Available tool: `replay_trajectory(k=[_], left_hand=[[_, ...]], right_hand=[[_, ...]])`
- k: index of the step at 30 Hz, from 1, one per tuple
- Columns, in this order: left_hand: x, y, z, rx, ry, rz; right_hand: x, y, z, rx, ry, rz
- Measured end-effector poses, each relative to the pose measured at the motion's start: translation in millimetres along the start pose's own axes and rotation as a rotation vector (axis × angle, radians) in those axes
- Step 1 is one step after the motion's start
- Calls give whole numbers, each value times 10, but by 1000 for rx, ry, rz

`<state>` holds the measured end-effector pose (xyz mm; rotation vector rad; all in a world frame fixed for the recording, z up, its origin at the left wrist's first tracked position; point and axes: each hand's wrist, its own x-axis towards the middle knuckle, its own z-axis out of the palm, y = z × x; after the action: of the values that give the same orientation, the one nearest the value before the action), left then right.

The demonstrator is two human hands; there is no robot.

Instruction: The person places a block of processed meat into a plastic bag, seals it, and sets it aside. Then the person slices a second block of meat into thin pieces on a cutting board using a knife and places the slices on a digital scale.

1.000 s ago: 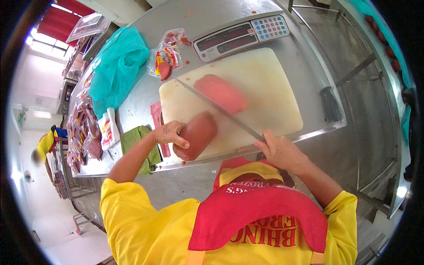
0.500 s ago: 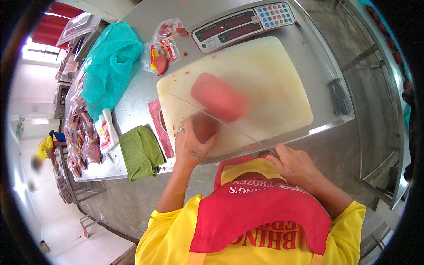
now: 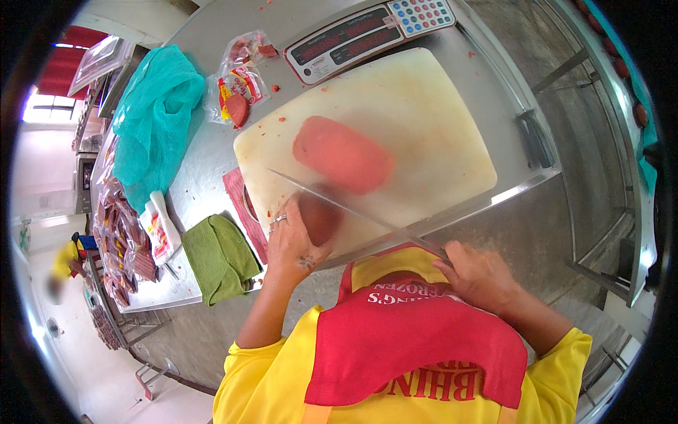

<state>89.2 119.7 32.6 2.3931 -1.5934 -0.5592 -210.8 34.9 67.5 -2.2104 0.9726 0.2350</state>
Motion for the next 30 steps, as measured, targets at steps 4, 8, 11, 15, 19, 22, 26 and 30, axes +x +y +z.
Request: replay_trajectory(k=[4, 8, 11, 15, 19, 22, 26, 30], left_hand=[[-44, -65, -128, 12, 2, -12], [-13, -123, -92, -77, 171, 159], [74, -153, -58, -151, 218, 201], [103, -228, 1, -122, 273, 283], [123, -205, -8, -169, 242, 264], [118, -239, -1, -178, 242, 271], [126, -230, -21, -201, 197, 243], [115, -261, -13, -212, 192, 243]], right_hand=[[-14, -49, 74, 55, -9, -18], [8, -131, 92, 79, -26, 11], [14, -178, 117, 68, 5, 4], [-6, -252, 160, 26, 24, -4], [-6, -317, 142, -31, 7, 46], [8, -352, 83, -64, 18, 17], [66, -419, 102, -60, -95, 81], [290, -367, 289, -68, -124, 68]])
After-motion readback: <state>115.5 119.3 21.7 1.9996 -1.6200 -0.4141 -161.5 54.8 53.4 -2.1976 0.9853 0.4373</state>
